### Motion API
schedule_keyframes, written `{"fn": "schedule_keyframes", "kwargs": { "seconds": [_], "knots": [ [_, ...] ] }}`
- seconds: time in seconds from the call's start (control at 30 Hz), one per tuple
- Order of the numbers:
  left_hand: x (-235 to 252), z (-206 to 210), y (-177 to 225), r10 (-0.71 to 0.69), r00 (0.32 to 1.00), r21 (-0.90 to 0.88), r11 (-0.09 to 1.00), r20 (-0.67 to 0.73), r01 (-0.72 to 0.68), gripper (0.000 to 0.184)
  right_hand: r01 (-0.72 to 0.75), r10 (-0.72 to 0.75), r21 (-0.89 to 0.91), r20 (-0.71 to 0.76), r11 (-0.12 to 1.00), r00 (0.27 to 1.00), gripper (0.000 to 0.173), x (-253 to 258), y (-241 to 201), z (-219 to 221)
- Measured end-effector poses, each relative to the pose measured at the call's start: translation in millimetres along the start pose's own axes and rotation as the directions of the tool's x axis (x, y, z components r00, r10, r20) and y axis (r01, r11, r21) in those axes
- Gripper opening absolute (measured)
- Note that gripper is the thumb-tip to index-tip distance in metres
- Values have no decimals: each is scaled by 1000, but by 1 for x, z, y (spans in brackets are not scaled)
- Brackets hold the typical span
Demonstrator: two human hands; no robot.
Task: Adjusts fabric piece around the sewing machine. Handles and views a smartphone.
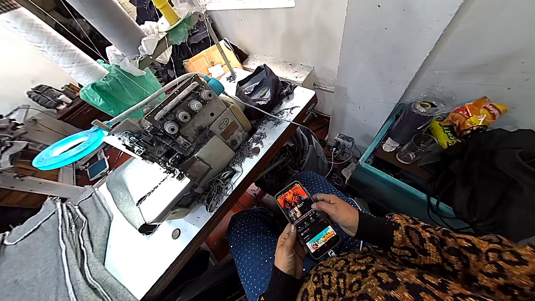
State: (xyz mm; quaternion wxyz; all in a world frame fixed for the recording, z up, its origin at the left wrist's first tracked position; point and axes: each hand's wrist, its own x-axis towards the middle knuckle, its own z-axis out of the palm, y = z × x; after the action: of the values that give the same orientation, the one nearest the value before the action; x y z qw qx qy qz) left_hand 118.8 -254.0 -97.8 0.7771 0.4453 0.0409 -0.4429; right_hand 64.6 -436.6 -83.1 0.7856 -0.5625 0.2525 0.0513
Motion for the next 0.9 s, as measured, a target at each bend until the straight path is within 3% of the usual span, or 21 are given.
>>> {"fn": "schedule_keyframes", "kwargs": {
  "seconds": [0.9],
  "knots": [
    [-1, 2, 1, 20, 1000, 30, 999, -10, -20, 38, 17, -17, -74, -8, 997, 1000, 19, 13, -9, -1]
  ]
}}
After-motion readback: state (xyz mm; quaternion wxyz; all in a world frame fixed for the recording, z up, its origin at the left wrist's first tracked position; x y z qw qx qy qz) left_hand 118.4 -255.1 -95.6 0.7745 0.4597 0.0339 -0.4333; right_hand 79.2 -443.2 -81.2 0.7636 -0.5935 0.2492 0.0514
